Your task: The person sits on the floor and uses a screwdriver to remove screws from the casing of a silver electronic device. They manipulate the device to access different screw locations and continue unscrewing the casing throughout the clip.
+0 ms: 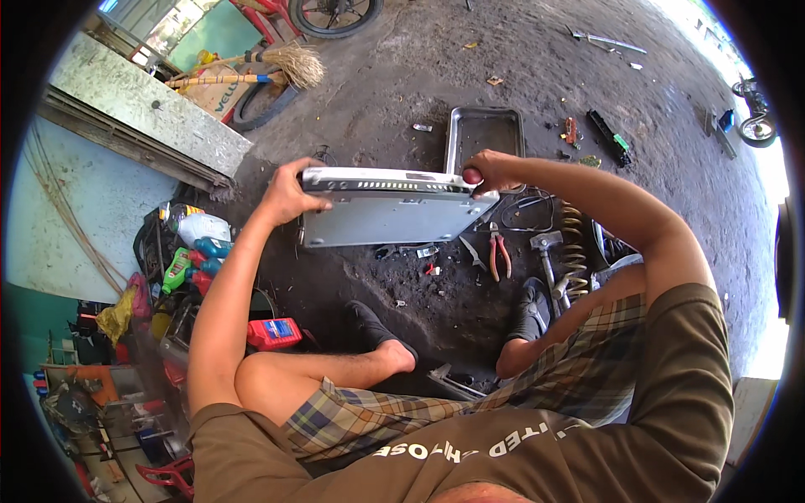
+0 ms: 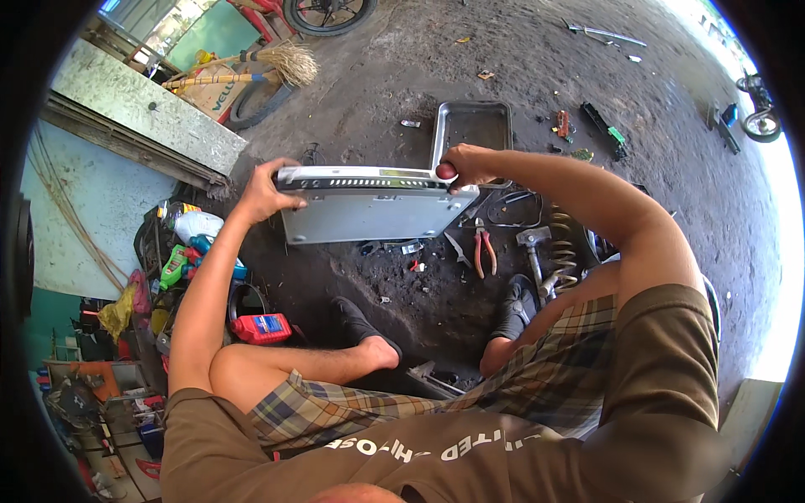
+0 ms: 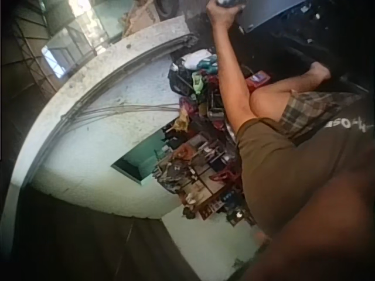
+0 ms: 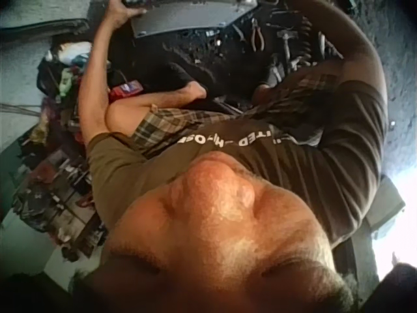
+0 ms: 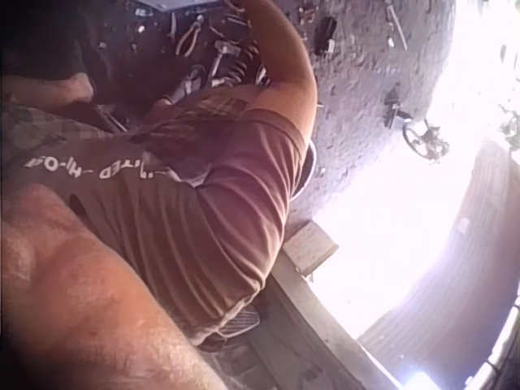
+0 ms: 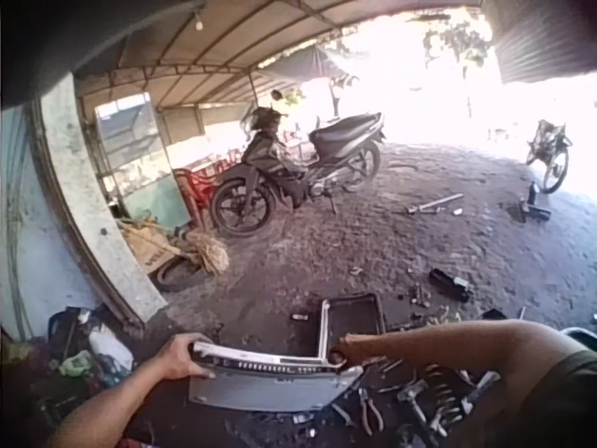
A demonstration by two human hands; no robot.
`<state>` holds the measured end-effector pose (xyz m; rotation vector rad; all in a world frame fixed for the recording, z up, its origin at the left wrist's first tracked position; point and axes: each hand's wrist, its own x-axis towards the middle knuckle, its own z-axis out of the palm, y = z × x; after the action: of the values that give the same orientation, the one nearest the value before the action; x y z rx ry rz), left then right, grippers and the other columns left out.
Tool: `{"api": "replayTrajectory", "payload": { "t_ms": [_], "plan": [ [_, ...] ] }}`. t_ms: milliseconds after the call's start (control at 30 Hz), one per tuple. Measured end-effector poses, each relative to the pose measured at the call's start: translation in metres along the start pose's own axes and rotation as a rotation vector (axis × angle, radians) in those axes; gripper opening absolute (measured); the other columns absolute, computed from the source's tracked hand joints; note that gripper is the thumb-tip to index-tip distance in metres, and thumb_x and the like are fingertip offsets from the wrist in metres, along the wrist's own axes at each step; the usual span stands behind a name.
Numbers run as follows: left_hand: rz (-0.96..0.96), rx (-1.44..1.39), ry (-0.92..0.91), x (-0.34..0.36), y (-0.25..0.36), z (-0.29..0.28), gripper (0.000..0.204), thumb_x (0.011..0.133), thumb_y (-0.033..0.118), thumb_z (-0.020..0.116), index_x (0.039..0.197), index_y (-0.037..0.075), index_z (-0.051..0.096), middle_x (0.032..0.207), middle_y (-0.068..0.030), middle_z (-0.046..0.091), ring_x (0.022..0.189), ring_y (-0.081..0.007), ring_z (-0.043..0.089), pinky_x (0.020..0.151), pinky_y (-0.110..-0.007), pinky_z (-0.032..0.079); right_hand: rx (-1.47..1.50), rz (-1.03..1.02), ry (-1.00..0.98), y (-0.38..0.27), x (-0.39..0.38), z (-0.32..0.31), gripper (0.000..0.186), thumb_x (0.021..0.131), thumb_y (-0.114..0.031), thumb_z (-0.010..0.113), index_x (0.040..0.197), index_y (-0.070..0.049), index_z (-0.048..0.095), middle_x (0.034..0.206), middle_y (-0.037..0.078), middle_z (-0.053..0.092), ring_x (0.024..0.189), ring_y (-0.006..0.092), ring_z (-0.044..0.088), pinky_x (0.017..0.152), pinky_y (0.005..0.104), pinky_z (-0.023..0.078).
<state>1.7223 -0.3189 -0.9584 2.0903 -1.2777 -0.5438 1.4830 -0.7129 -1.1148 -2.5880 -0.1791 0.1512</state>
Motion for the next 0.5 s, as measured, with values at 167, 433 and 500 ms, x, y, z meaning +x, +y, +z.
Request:
{"api": "replayTrajectory", "payload": {
  "t_ms": [167, 433, 500],
  "plan": [
    [0.132, 0.146, 0.078, 0.013, 0.086, 0.007, 0.071, 0.063, 0.013, 0.102, 0.125, 0.000, 0.070, 0.121, -0.0160, 0.079, 0.116, -0.0259, 0.075, 0.107, -0.039, 0.057, 0.210, 0.057, 0.017, -0.044, 0.020, -0.017, 0.062, 0.071, -0.038, 0.101, 0.113, -0.002, 0.074, 0.103, 0.018, 0.078, 0.101, 0.0341, 0.074, 0.092, 0.0449, 0.057],
    [0.266, 0.330, 0.160, 0.034, 0.117, 0.059, 0.079, 0.067, 0.040, 0.101, 0.130, 0.005, 0.069, 0.118, -0.0220, 0.077, 0.111, -0.0387, 0.076, 0.097, -0.047, 0.059, 0.305, -0.077, 0.199, -0.085, 0.023, -0.030, 0.063, 0.067, -0.043, 0.104, 0.106, -0.004, 0.073, 0.096, 0.014, 0.077, 0.090, 0.0287, 0.071, 0.087, 0.0437, 0.057],
    [0.295, 0.220, 0.135, 0.039, 0.121, 0.062, 0.084, 0.068, 0.043, 0.100, 0.134, 0.005, 0.067, 0.121, -0.0228, 0.077, 0.115, -0.0399, 0.075, 0.100, -0.048, 0.058, 0.279, -0.008, 0.205, -0.066, 0.015, -0.029, 0.061, 0.067, -0.042, 0.103, 0.107, -0.005, 0.076, 0.097, 0.014, 0.078, 0.092, 0.0304, 0.074, 0.088, 0.0437, 0.058]
  ]
}}
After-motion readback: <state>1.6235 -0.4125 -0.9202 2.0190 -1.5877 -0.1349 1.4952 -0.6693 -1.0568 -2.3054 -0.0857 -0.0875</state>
